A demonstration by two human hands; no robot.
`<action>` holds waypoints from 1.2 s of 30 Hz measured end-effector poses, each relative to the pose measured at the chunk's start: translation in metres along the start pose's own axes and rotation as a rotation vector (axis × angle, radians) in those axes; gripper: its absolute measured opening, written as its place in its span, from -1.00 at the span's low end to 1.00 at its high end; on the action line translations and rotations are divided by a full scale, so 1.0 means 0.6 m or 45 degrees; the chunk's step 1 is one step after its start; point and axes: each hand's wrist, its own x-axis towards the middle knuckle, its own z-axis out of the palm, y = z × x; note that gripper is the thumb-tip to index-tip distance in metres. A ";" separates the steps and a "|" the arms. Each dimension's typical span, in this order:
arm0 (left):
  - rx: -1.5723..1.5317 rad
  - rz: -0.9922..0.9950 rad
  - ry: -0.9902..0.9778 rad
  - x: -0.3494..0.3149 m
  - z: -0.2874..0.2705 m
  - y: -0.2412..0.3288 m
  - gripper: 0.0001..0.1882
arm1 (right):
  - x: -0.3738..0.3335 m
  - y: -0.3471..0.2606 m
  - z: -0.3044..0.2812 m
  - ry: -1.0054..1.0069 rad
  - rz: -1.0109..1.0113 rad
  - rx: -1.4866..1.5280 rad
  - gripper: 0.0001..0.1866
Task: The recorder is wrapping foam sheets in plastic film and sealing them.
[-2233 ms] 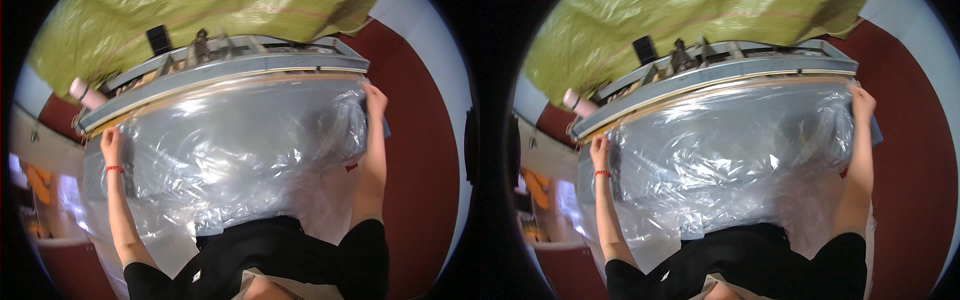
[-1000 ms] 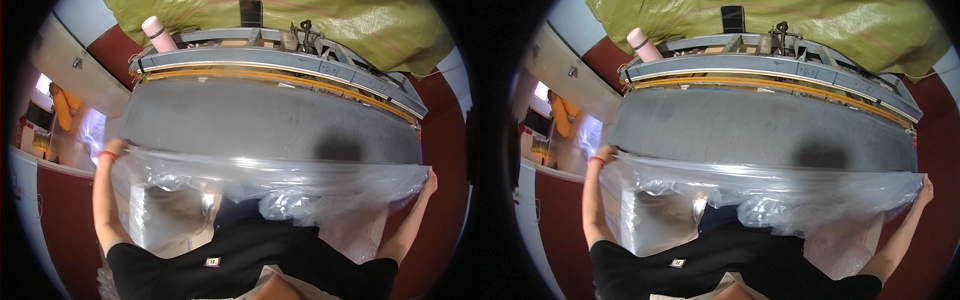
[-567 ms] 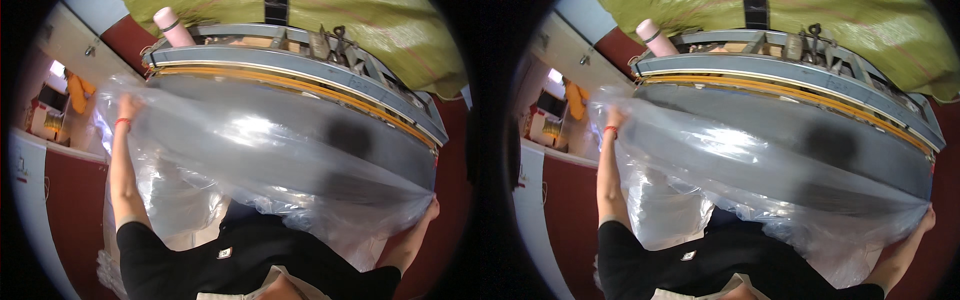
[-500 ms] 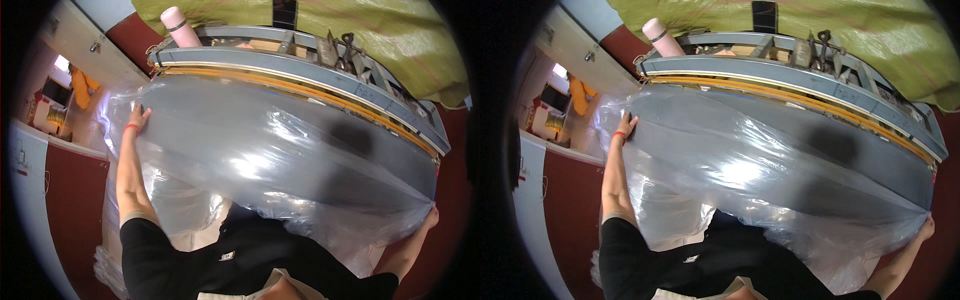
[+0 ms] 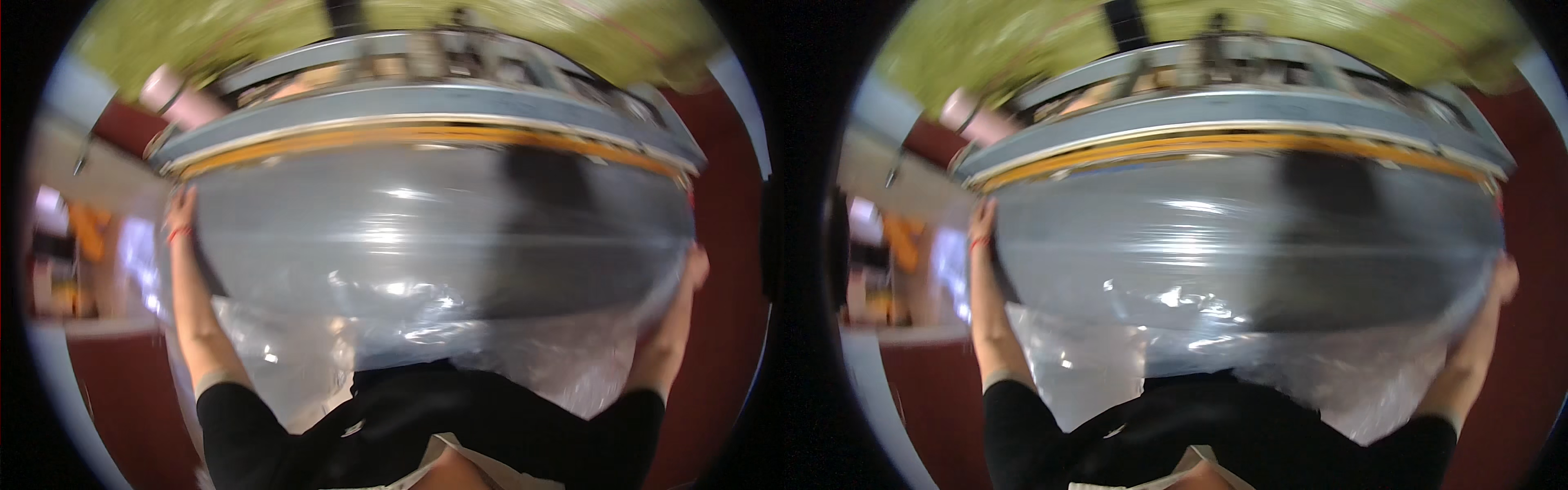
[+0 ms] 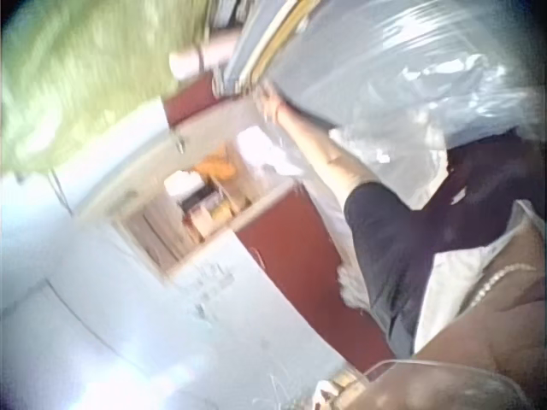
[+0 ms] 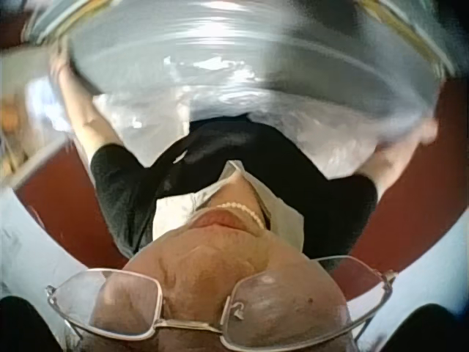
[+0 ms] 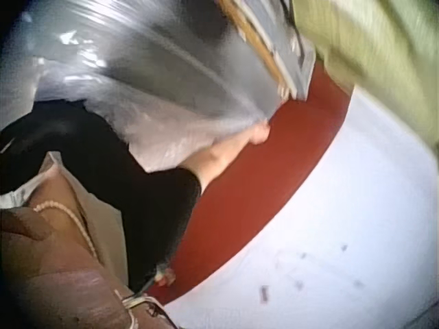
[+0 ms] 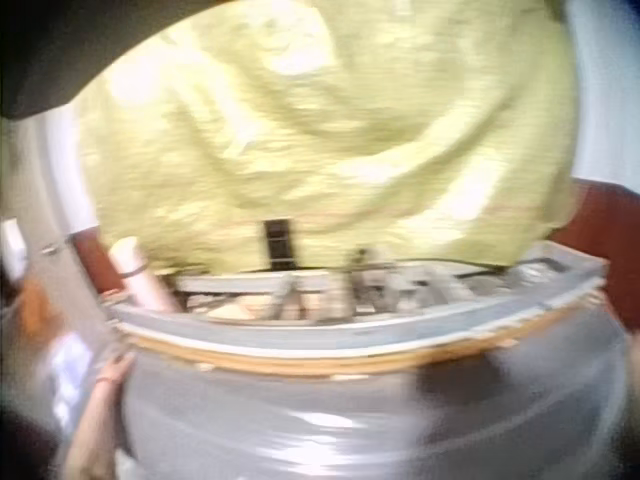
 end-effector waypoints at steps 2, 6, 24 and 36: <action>0.137 -0.136 0.045 -0.001 0.006 0.026 -0.40 | -0.067 -0.094 -0.056 -0.004 0.090 -0.112 -0.59; -0.082 -0.013 0.543 -0.009 -0.021 0.025 -0.63 | -0.038 -0.104 -0.029 0.058 0.135 -0.120 -0.62; -1.353 0.539 -2.864 -0.954 0.105 0.788 -0.44 | -0.039 -0.081 -0.035 0.095 0.055 0.029 -0.68; -2.374 -0.169 -1.548 -0.752 -0.202 0.417 -0.67 | -0.063 -0.084 -0.061 0.031 0.071 -0.014 -0.66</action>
